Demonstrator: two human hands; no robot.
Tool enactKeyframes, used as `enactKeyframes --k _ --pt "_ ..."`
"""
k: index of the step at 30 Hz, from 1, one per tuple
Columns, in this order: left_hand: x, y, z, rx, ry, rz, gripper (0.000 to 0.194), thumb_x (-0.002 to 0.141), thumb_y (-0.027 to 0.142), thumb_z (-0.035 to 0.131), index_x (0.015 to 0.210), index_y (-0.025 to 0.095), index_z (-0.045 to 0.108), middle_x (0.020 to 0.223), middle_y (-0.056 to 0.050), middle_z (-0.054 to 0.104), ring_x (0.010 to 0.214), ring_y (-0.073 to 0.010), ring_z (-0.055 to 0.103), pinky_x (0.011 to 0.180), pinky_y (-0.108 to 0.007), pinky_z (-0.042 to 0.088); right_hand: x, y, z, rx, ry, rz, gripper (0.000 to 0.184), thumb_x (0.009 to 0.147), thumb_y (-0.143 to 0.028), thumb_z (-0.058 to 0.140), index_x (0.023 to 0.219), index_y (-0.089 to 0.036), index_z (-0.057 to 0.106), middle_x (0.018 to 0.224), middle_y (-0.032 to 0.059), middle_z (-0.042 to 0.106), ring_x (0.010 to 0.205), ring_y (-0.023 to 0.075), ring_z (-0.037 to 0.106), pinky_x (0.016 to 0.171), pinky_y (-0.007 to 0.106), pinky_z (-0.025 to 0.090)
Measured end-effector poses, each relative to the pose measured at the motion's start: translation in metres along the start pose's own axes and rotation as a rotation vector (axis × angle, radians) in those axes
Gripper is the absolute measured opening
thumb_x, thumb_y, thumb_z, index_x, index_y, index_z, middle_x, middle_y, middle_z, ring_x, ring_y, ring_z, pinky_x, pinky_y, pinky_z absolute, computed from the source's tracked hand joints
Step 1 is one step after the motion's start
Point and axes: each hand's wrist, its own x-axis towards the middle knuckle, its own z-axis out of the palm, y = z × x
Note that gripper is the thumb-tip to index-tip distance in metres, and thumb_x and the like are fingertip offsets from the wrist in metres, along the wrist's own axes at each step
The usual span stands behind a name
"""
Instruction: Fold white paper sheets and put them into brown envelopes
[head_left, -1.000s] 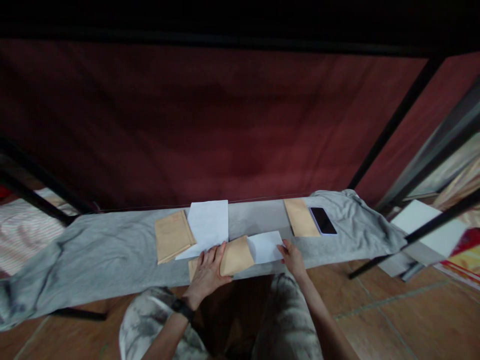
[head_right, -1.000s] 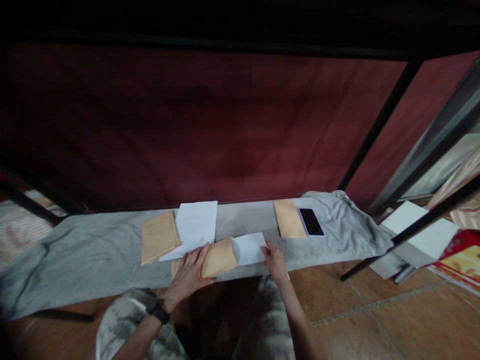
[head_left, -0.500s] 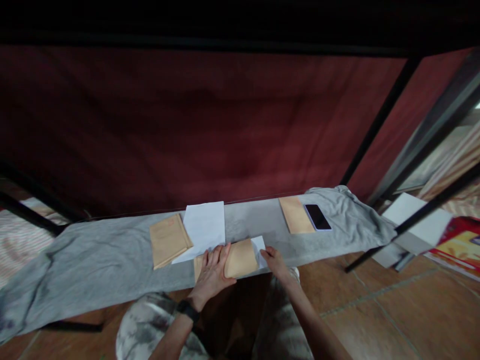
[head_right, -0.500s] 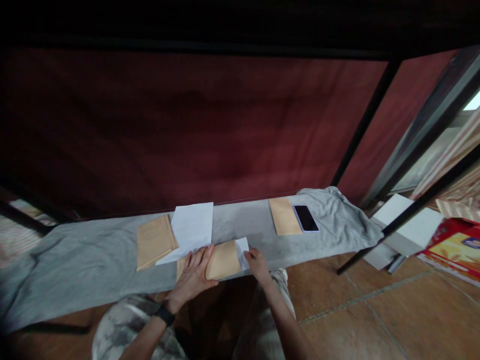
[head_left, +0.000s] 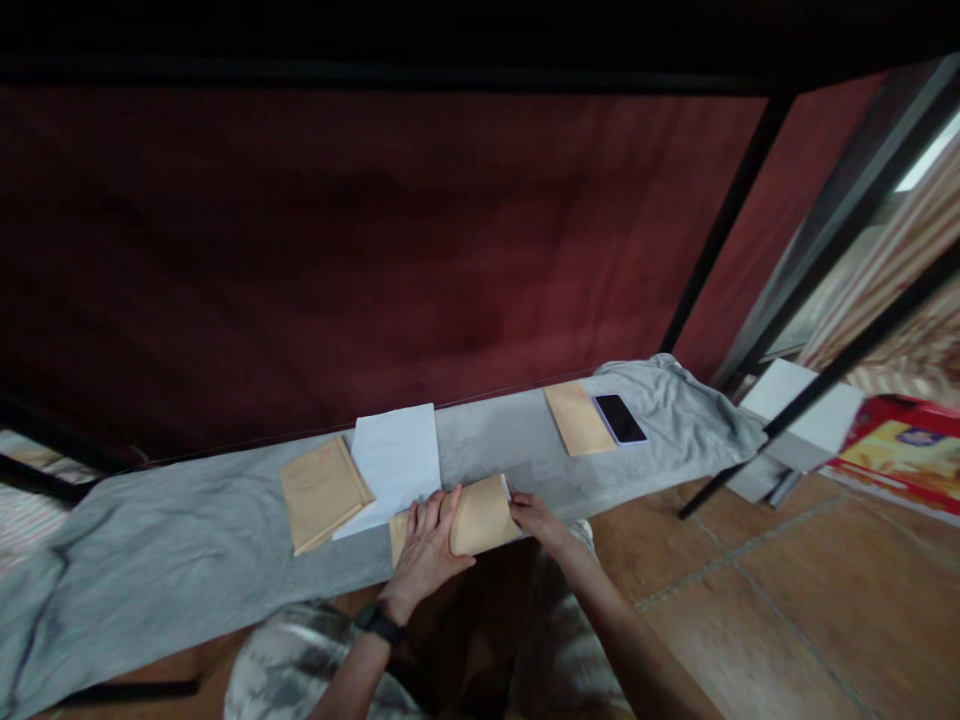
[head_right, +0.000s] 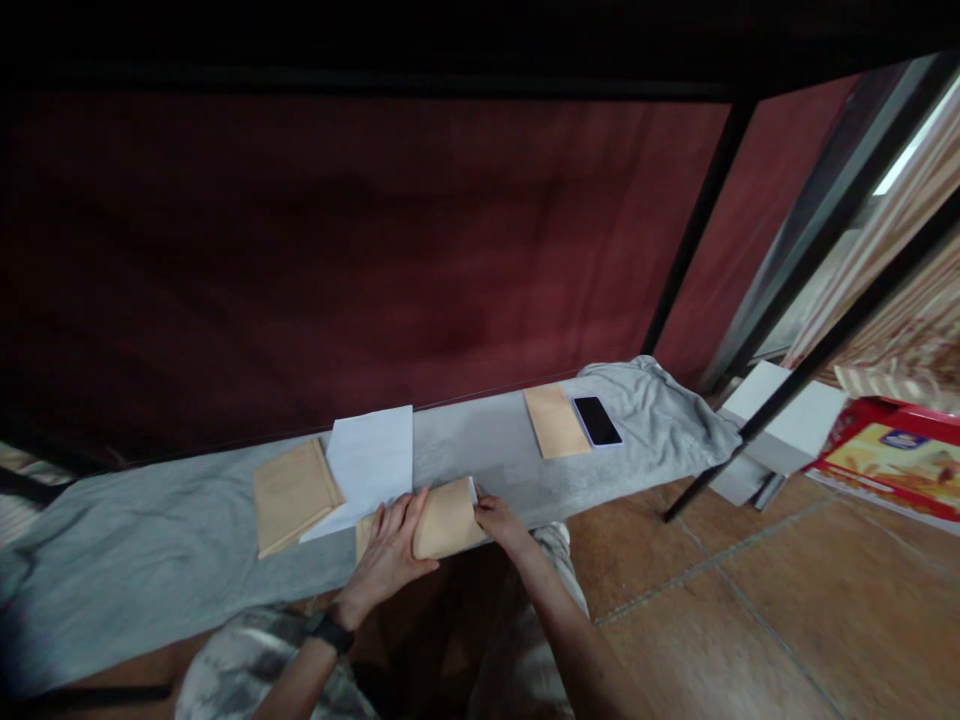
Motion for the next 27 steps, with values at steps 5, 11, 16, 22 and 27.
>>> enactKeyframes --k 5,11,16,22,27 --pt "0.001 0.001 -0.002 -0.016 0.004 0.002 0.113 0.068 0.034 0.075 0.157 0.028 0.004 0.145 -0.012 0.043 0.142 -0.0331 0.034 0.119 -0.058 0.014 0.004 0.001 -0.003 -0.033 0.030 0.034 0.024 0.072 -0.040 0.060 0.064 -0.020 0.068 0.055 -0.0003 0.061 0.052 0.0154 0.051 0.055 0.029 0.045" --pt "0.004 0.005 -0.004 -0.013 0.004 0.023 0.112 0.069 0.032 0.075 0.157 0.027 0.006 0.145 -0.012 0.041 0.142 -0.0330 0.033 0.119 -0.056 0.014 0.006 0.004 0.001 -0.097 0.094 0.040 0.020 0.072 -0.031 0.054 0.063 -0.019 0.068 0.053 -0.0027 0.059 0.051 0.0129 0.048 0.051 0.024 0.036" --pt "0.007 0.006 -0.006 -0.015 0.015 0.036 0.113 0.069 0.031 0.075 0.157 0.027 0.004 0.145 -0.012 0.041 0.141 -0.0326 0.034 0.119 -0.056 0.014 0.006 0.005 0.002 -0.144 0.165 0.022 0.019 0.071 -0.027 0.052 0.060 -0.019 0.066 0.051 -0.0028 0.058 0.049 0.0126 0.048 0.050 0.023 0.034" --pt "0.008 0.007 -0.005 -0.005 0.016 0.043 0.109 0.070 0.031 0.073 0.157 0.027 0.007 0.145 -0.012 0.042 0.141 -0.0322 0.034 0.119 -0.056 0.015 0.006 0.008 0.004 -0.183 0.265 -0.025 0.017 0.071 -0.026 0.052 0.061 -0.020 0.065 0.057 -0.0005 0.064 0.057 0.0161 0.056 0.054 0.024 0.040" --pt "0.009 0.007 -0.004 -0.004 0.022 0.046 0.108 0.070 0.032 0.073 0.157 0.027 0.008 0.145 -0.011 0.042 0.141 -0.0323 0.035 0.119 -0.056 0.016 0.005 0.010 0.005 -0.180 0.339 -0.081 0.012 0.070 -0.024 0.053 0.063 -0.021 0.063 0.064 0.0007 0.067 0.063 0.0177 0.060 0.061 0.026 0.046"
